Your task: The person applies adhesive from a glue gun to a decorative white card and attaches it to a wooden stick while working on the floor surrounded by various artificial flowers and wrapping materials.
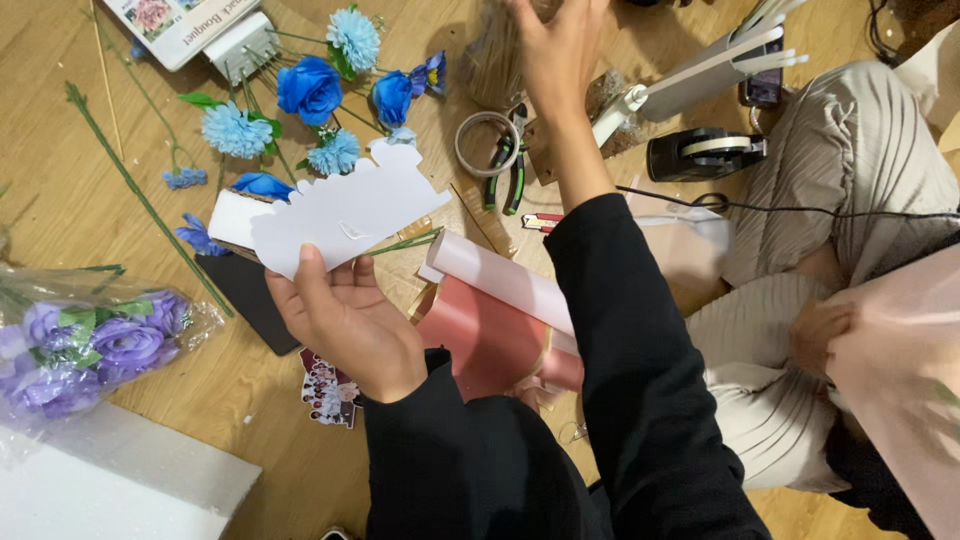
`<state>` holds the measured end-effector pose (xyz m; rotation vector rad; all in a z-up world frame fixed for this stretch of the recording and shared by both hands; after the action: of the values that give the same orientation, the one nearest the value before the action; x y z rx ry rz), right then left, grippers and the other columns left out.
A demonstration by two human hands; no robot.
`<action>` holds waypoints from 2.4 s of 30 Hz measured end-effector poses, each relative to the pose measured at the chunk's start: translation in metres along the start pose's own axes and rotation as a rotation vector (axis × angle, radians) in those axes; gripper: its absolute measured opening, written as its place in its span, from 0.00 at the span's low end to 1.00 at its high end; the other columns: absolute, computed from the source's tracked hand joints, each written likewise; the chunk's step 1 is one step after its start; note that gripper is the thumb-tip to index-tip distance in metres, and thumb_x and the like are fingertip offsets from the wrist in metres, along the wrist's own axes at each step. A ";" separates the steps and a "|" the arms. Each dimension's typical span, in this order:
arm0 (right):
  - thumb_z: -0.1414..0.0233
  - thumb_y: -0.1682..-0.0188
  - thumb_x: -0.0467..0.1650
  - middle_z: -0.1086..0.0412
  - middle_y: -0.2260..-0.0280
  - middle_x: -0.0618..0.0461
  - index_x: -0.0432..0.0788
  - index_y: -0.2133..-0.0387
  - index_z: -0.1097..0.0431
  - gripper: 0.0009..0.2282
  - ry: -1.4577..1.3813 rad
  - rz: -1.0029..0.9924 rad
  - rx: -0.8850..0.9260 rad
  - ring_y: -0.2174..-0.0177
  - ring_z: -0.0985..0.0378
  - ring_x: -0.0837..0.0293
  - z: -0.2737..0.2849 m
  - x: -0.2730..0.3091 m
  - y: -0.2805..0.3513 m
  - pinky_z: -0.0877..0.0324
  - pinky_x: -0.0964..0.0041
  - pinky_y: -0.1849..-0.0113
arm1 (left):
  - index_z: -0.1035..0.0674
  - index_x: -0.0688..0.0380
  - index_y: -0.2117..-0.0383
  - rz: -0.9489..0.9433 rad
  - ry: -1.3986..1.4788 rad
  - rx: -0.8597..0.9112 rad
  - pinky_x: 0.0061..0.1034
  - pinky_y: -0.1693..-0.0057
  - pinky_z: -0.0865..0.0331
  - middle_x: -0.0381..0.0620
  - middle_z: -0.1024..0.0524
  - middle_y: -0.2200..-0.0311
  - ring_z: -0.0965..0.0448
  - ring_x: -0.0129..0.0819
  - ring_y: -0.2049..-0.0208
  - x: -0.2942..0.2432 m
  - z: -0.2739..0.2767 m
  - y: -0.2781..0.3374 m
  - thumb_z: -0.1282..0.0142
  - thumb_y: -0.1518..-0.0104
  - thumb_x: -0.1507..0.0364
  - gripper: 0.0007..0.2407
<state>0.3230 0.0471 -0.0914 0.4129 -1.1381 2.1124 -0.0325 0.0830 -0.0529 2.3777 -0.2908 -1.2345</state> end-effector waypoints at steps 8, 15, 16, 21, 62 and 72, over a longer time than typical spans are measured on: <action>0.34 0.45 0.38 0.37 0.50 0.47 0.50 0.40 0.52 0.31 -0.126 0.060 0.247 0.53 0.34 0.54 0.028 0.065 0.054 0.36 0.63 0.50 | 0.26 0.56 0.45 -0.042 -0.121 0.160 0.23 0.60 0.24 0.49 0.19 0.54 0.17 0.35 0.59 0.008 -0.004 -0.001 0.47 0.39 0.72 0.16; 0.37 0.51 0.34 0.41 0.53 0.45 0.45 0.57 0.36 0.16 -0.105 -0.082 0.472 0.54 0.31 0.47 0.047 0.089 0.054 0.36 0.57 0.53 | 0.34 0.50 0.40 -0.067 -0.071 0.147 0.25 0.62 0.22 0.51 0.25 0.43 0.19 0.40 0.55 -0.001 -0.009 0.004 0.40 0.42 0.69 0.23; 0.37 0.51 0.34 0.41 0.53 0.45 0.45 0.57 0.36 0.16 -0.103 -0.079 0.471 0.54 0.31 0.47 0.049 0.085 0.052 0.36 0.57 0.53 | 0.34 0.50 0.40 -0.067 -0.067 0.148 0.25 0.62 0.22 0.51 0.25 0.43 0.19 0.40 0.55 -0.004 -0.009 0.005 0.40 0.42 0.69 0.23; 0.39 0.48 0.24 0.40 0.42 0.41 0.42 0.67 0.25 0.03 -0.337 -0.103 0.494 0.40 0.37 0.45 0.062 0.062 0.034 0.33 0.50 0.40 | 0.27 0.54 0.44 -0.052 0.013 0.084 0.24 0.61 0.21 0.49 0.21 0.49 0.17 0.35 0.56 0.001 -0.002 -0.003 0.39 0.43 0.71 0.19; 0.56 0.43 0.29 0.29 0.63 0.50 0.37 0.51 0.28 0.13 -0.163 -0.431 0.201 0.64 0.28 0.60 0.258 0.208 0.250 0.32 0.68 0.60 | 0.25 0.66 0.48 0.336 0.328 0.682 0.37 0.48 0.19 0.59 0.20 0.54 0.17 0.45 0.57 0.006 -0.038 0.126 0.46 0.35 0.75 0.12; 0.56 0.42 0.28 0.26 0.61 0.47 0.33 0.52 0.30 0.11 -0.191 -0.317 0.119 0.76 0.33 0.65 0.257 0.200 0.230 0.33 0.71 0.70 | 0.28 0.64 0.44 0.382 0.220 0.717 0.42 0.46 0.20 0.56 0.22 0.49 0.18 0.48 0.54 0.016 -0.036 0.138 0.50 0.34 0.74 0.14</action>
<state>0.0080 -0.1666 0.0277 0.8099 -0.9791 1.8955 0.0083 -0.0345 0.0192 2.8031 -1.2199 -0.7500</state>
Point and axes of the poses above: each hand's wrist, its own y-axis away from the middle knuckle, its own z-axis out of the back of the hand, x = y × z, the point moved 5 cm from there along -y, towards the middle knuckle
